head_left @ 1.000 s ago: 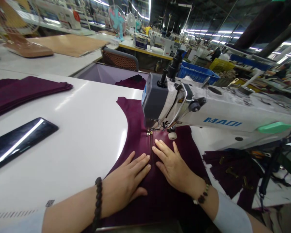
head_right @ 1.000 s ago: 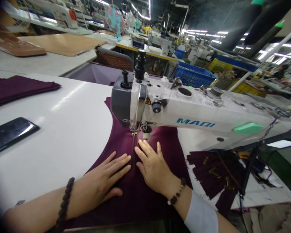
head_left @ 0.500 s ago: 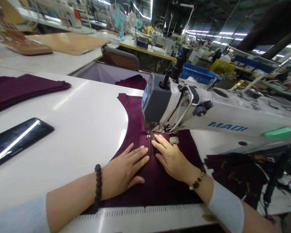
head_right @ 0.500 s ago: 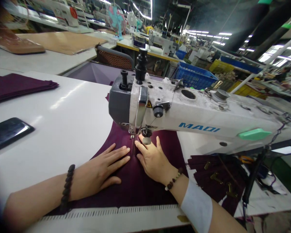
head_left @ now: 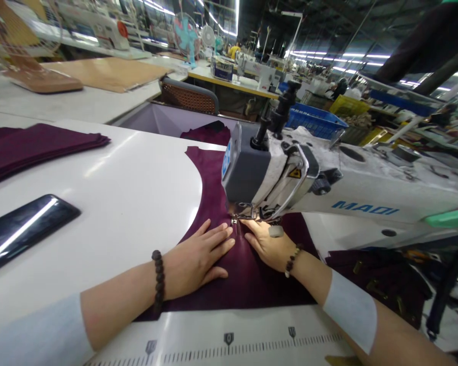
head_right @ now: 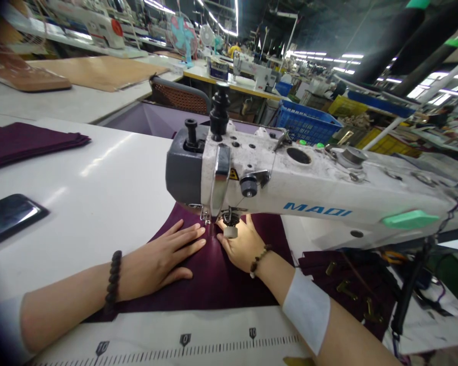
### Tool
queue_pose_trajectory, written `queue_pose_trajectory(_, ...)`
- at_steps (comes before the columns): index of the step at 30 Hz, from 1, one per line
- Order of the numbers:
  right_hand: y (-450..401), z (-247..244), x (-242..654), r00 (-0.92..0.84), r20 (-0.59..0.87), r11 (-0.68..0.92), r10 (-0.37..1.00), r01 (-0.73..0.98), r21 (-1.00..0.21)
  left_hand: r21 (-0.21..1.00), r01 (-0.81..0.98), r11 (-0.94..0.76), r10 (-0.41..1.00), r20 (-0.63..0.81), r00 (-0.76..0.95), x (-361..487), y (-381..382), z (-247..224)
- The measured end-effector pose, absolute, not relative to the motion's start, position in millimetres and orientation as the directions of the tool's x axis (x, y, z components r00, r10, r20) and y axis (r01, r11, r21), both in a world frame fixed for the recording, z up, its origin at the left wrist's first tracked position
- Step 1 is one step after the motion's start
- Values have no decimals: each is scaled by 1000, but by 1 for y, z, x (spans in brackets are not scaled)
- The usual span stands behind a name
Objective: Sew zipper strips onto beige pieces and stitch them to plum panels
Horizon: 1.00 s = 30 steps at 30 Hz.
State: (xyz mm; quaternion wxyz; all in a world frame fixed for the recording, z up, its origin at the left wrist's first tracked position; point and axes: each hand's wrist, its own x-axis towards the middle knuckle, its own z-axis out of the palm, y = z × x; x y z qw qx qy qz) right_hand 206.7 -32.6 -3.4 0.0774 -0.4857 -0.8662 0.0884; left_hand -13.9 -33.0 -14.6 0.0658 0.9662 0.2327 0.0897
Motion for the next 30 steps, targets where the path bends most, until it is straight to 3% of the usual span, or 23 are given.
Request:
queue_pose_trajectory(16, -15, 0, 201, -472, -69, 469, 879, 881, -61, 239, 415, -878, 453, 137, 881, -14, -6, -10)
queue_pose_trajectory(30, -10, 3, 203, -543, -107, 542, 833, 840, -36, 255, 410, -876, 453, 142, 880, -13, 2, -8)
